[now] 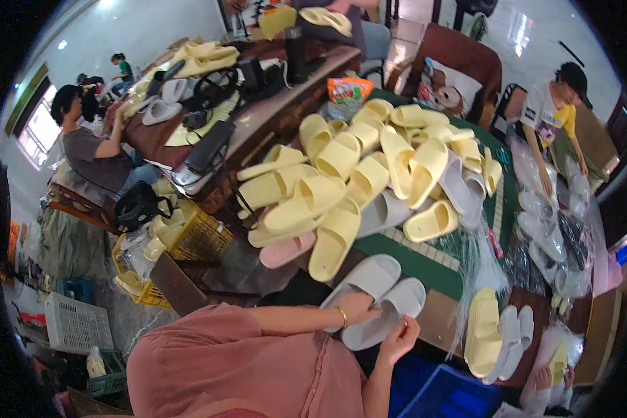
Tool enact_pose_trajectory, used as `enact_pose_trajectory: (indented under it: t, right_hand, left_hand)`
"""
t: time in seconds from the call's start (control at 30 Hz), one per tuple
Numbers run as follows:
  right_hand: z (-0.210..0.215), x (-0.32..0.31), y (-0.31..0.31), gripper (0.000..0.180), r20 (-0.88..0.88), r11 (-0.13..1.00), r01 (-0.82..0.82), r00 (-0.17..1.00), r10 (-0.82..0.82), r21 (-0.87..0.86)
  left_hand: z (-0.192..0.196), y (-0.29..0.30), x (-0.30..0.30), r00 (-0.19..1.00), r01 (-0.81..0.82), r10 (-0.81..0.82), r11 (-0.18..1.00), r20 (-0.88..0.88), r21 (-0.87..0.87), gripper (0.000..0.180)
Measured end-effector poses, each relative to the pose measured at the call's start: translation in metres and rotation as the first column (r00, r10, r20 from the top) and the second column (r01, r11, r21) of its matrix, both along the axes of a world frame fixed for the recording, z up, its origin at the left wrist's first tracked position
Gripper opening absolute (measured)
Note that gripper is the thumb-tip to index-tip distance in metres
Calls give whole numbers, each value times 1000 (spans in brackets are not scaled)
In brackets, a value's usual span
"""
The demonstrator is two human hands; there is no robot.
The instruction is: The person selects pairs of slippers from a table and secures each pair together by threading plastic tag fasteners through them by hand.
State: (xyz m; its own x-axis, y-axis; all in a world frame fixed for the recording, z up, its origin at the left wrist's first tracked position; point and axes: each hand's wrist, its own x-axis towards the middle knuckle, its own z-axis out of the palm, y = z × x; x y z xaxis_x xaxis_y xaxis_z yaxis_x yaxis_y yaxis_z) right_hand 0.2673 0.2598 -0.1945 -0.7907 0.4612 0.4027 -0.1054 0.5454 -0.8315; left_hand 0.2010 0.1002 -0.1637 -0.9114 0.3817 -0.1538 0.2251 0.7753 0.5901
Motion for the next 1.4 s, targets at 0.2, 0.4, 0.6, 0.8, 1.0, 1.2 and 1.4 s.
enact_pose_trajectory:
  t: [0.2,0.4,0.6,0.8,1.0,1.2,1.4]
  right_hand:
    - [13,-1,6,19,-66,991,44,996,-52,-124]
    - [20,10,35,16,3,957,205,978,-209,-206]
    - [27,0,46,14,-24,962,199,978,-207,-185]
    - [55,-2,98,14,-13,881,473,881,-473,3]
    - [79,-7,175,79,143,458,751,448,-883,476]
    - [51,-16,221,85,262,468,799,393,-882,377]
    - [55,-21,229,82,46,488,829,496,-867,274]
  left_hand:
    - [7,-1,-12,998,31,-30,999,-47,10,43]
    - [140,-34,-93,979,56,-80,990,-188,-128,38]
    - [247,-116,-216,813,-304,198,947,-547,-109,64]
    - [162,-121,-162,826,-103,132,991,-548,84,39]
    - [48,-95,-51,976,-20,88,947,-201,319,31]
    - [28,-61,1,985,168,-142,927,-100,336,33]
    - [34,-67,-7,994,88,-110,890,24,447,37]
